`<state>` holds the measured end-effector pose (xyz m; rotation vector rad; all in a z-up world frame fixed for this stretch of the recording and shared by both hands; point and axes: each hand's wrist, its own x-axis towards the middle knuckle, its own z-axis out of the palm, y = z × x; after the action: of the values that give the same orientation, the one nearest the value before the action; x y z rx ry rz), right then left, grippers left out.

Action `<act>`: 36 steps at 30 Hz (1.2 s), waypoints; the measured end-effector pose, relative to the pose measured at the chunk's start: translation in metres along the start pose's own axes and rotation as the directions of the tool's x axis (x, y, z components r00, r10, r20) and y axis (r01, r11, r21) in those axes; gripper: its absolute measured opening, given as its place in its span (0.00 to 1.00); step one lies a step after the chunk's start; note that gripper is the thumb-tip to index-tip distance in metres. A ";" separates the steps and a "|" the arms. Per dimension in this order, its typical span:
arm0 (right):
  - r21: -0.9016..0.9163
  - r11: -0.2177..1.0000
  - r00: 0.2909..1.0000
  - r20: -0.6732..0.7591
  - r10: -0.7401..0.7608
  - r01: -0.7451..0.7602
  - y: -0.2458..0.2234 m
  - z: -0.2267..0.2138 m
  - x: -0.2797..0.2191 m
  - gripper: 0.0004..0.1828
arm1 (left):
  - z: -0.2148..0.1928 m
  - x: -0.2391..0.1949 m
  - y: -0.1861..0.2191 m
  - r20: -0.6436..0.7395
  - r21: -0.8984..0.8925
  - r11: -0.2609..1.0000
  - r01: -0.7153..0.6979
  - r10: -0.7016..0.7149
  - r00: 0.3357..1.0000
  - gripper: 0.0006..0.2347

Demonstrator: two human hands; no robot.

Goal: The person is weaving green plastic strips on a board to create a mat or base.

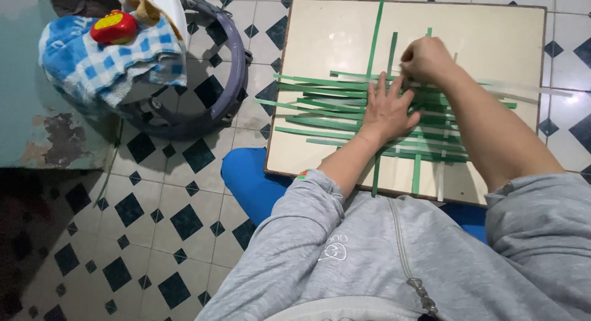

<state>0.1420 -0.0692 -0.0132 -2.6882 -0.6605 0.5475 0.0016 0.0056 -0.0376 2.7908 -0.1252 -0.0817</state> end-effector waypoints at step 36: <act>-0.160 0.983 0.984 0.164 -0.066 0.093 -0.070 -0.004 0.021 0.18 | 0.007 0.004 -0.003 0.014 0.069 0.959 0.276 -0.278 0.961 0.32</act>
<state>0.1348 -0.0006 0.0119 -2.7773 -0.8903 0.7190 0.0057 0.0057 -0.0455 2.8553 0.2635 -0.1824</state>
